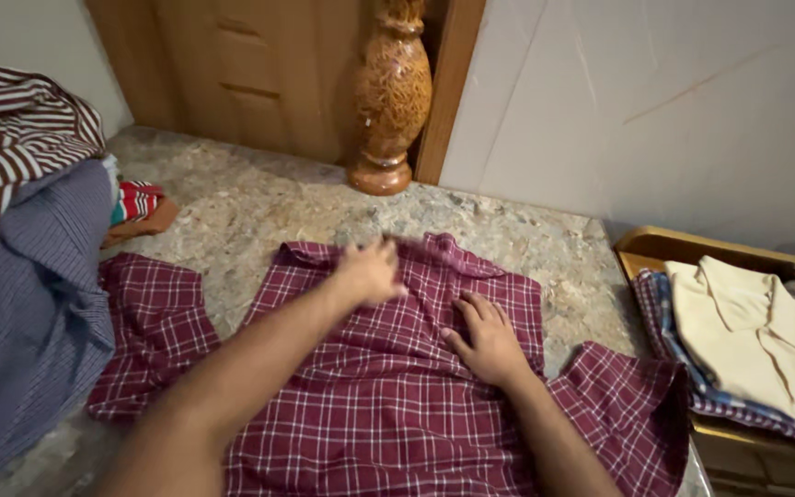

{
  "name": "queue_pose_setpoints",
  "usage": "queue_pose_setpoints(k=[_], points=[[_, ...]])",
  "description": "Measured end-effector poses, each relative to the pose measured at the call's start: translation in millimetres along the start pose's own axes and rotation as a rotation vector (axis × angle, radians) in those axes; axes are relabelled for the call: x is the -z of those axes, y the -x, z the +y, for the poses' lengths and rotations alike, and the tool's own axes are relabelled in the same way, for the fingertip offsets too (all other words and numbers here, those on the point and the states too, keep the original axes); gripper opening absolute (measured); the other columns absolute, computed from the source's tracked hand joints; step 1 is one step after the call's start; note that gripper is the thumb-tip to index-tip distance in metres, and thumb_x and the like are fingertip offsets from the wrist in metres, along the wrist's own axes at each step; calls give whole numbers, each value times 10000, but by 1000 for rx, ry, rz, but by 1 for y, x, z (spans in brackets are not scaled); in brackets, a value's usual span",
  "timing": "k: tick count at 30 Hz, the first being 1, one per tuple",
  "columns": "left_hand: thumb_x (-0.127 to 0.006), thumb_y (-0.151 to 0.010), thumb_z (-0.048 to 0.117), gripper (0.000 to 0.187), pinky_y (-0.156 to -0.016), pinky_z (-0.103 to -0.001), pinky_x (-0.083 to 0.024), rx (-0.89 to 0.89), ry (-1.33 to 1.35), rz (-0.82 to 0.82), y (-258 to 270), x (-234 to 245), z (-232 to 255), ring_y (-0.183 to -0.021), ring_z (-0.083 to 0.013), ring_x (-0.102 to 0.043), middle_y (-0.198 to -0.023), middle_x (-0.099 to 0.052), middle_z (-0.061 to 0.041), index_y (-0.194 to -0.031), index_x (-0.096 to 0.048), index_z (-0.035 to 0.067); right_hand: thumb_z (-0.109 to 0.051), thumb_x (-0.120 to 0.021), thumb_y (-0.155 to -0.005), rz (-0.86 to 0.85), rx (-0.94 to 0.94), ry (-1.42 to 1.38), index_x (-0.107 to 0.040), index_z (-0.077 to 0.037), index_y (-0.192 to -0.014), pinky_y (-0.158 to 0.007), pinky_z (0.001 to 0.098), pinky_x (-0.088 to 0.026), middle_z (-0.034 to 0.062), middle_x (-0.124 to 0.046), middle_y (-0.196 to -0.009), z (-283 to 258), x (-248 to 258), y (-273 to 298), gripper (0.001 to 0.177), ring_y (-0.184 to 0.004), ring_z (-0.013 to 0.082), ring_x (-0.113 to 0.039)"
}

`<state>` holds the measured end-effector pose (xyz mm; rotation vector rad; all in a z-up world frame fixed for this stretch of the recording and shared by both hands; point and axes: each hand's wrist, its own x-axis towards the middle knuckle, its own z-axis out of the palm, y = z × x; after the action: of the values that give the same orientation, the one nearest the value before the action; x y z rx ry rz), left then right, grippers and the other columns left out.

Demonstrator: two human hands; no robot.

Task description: The person picks up a shirt from a pile, spreads it on a surface, and folds it by tucking in the sides and bottom. The person then picks up a striped shirt, spreads it on the same surface, and folds the sleeves and body into a compact shape.

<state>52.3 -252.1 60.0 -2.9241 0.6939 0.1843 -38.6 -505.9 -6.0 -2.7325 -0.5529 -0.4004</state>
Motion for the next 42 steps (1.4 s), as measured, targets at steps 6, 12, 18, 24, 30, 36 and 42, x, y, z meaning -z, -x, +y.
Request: queue_pose_setpoints(k=[6, 12, 18, 24, 30, 36, 42], points=[[-579, -901, 106, 645, -1133, -772, -163, 395, -404, 455, -33, 12, -37, -1580, -334, -81, -1721, -78, -144, -1511, -370, 107, -530, -572, -952, -98, -31, 18, -469, -83, -1485, -1202, 534, -213, 163, -401, -1576, -2, 7, -2, 703, -1479, 350, -325], [-516, -1085, 197, 346, -1220, -503, -432, -174, -29, 373, -7, -48, -29, -1439, -291, -519, -1498, -546, -118, -1414, -588, 119, -568, -562, -929, -101, -32, 11, -455, -121, -1505, -1216, 536, -204, 144, -381, -1601, 0, 6, -2, 737, -1500, 337, -313], [-429, -967, 643, 756, -1186, -659, -153, 164, 264, 308, 25, -66, -69, -1512, -317, -268, -1627, -318, -129, -1533, -400, 144, -733, -511, -880, -190, -93, 89, -383, -186, -1558, -1252, 512, -146, 111, -298, -1653, 10, 12, -1, 881, -1547, 313, -233], [-355, -923, 785, 925, -1207, -691, -6, 307, 255, 134, 62, -66, -71, -1571, -358, -43, -1714, -110, -97, -1629, -222, 202, -850, -277, -858, -387, -338, 218, -118, -249, -1643, -1224, 532, -26, 106, -46, -1706, 47, 17, -5, 1001, -1573, 318, -32], [-375, -928, 784, 958, -1184, -713, 23, 286, 262, 38, 65, -50, -59, -1588, -342, 34, -1726, -32, -116, -1638, -178, 172, -854, -277, -965, -373, -549, 414, -244, -127, -1652, -1268, 506, -187, 186, -240, -1701, 79, 32, -38, 1001, -1571, 376, -198], [-308, -928, 788, 910, -1208, -704, 12, 277, 280, 59, 24, -49, -77, -1593, -306, -7, -1734, -41, -63, -1637, -184, 230, -751, -243, -967, -390, -372, 333, -166, -216, -1652, -1271, 538, -119, 117, -191, -1697, 62, -6, -86, 873, -1587, 307, -132], [-246, -957, 750, 830, -1248, -644, -37, 346, 261, 100, 9, -61, -111, -1594, -275, -66, -1728, -99, -22, -1640, -186, 282, -697, -276, -968, -260, -432, 282, -163, -266, -1611, -1221, 563, -100, 78, -143, -1693, 120, -15, -77, 782, -1548, 294, -119]])
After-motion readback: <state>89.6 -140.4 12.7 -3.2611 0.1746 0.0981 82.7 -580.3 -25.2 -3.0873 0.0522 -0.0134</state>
